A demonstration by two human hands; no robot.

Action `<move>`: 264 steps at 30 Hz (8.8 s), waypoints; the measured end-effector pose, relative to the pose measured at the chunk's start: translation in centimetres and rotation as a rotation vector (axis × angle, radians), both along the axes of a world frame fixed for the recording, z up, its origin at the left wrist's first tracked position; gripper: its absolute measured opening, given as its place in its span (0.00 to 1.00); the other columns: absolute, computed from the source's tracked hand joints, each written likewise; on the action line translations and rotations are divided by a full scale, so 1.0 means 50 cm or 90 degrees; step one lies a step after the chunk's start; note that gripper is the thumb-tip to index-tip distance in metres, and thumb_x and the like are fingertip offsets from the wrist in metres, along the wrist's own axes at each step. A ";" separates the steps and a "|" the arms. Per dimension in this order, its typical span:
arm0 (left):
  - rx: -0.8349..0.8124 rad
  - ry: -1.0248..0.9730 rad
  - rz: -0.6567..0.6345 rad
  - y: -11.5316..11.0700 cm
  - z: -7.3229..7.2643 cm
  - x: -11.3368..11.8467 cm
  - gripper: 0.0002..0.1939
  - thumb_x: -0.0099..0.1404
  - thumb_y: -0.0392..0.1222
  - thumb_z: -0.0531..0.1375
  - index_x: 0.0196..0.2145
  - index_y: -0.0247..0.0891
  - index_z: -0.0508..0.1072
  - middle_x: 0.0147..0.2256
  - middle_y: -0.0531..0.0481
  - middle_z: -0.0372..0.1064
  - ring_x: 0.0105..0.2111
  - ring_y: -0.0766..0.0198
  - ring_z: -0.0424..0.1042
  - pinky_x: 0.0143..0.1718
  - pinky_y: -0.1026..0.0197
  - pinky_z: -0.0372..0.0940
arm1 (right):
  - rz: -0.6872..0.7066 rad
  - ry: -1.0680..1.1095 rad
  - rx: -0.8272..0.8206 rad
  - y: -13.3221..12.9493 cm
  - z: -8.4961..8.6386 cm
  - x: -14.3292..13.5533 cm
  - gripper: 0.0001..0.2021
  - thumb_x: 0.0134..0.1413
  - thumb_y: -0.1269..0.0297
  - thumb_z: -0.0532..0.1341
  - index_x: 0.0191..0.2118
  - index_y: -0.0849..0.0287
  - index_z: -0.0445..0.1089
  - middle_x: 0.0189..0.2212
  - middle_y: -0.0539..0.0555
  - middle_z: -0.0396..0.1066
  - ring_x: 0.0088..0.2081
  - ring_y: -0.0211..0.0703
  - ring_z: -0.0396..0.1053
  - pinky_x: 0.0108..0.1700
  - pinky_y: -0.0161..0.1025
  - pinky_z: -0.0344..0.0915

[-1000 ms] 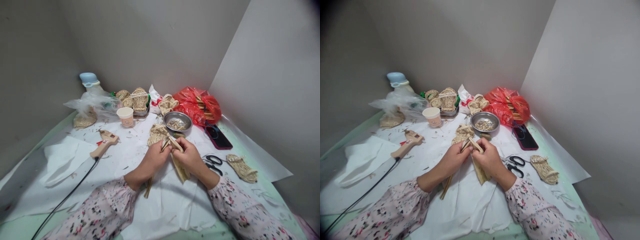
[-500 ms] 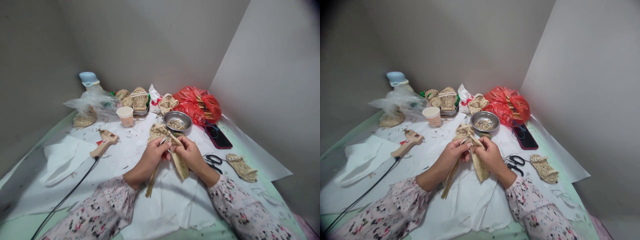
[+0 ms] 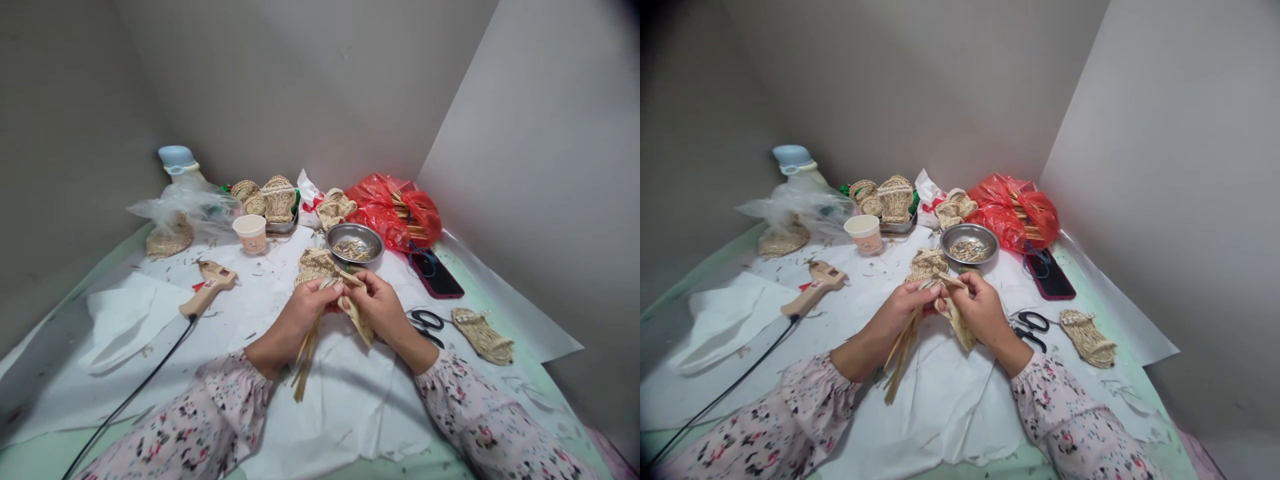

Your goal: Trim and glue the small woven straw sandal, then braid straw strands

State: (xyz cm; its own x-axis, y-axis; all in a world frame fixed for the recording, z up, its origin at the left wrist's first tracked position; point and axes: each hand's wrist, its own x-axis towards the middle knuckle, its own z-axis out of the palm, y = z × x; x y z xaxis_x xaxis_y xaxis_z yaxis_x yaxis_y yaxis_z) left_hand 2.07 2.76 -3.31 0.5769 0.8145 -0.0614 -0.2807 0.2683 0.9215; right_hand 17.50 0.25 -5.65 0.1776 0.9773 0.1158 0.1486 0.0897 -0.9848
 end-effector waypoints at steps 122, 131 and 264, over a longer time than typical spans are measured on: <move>0.369 0.376 0.187 -0.011 -0.024 0.008 0.06 0.62 0.41 0.54 0.28 0.39 0.65 0.20 0.58 0.60 0.23 0.65 0.60 0.29 0.62 0.56 | 0.019 -0.156 0.072 -0.011 -0.003 -0.007 0.12 0.54 0.63 0.57 0.41 0.61 0.72 0.33 0.50 0.72 0.32 0.41 0.65 0.36 0.36 0.61; 0.396 0.411 0.191 -0.010 -0.027 0.009 0.06 0.61 0.39 0.54 0.26 0.40 0.61 0.22 0.57 0.61 0.25 0.64 0.61 0.30 0.62 0.55 | 0.009 -0.222 0.063 -0.011 -0.002 -0.009 0.08 0.53 0.63 0.57 0.35 0.60 0.70 0.28 0.49 0.70 0.29 0.40 0.63 0.34 0.35 0.60; -0.025 0.037 0.036 -0.015 -0.008 -0.011 0.09 0.59 0.42 0.64 0.28 0.35 0.70 0.25 0.53 0.66 0.22 0.72 0.61 0.26 0.68 0.58 | 0.038 -0.066 -0.002 -0.009 0.011 -0.017 0.06 0.52 0.63 0.57 0.27 0.58 0.64 0.22 0.46 0.64 0.26 0.38 0.61 0.31 0.34 0.58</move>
State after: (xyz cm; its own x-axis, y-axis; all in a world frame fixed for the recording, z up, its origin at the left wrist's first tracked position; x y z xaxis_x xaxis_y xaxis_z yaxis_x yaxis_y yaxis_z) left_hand 1.50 2.02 -3.70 0.5245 0.8421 -0.1259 -0.2426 0.2896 0.9259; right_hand 16.66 -0.19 -5.10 0.1059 0.9861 0.1279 0.2443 0.0989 -0.9647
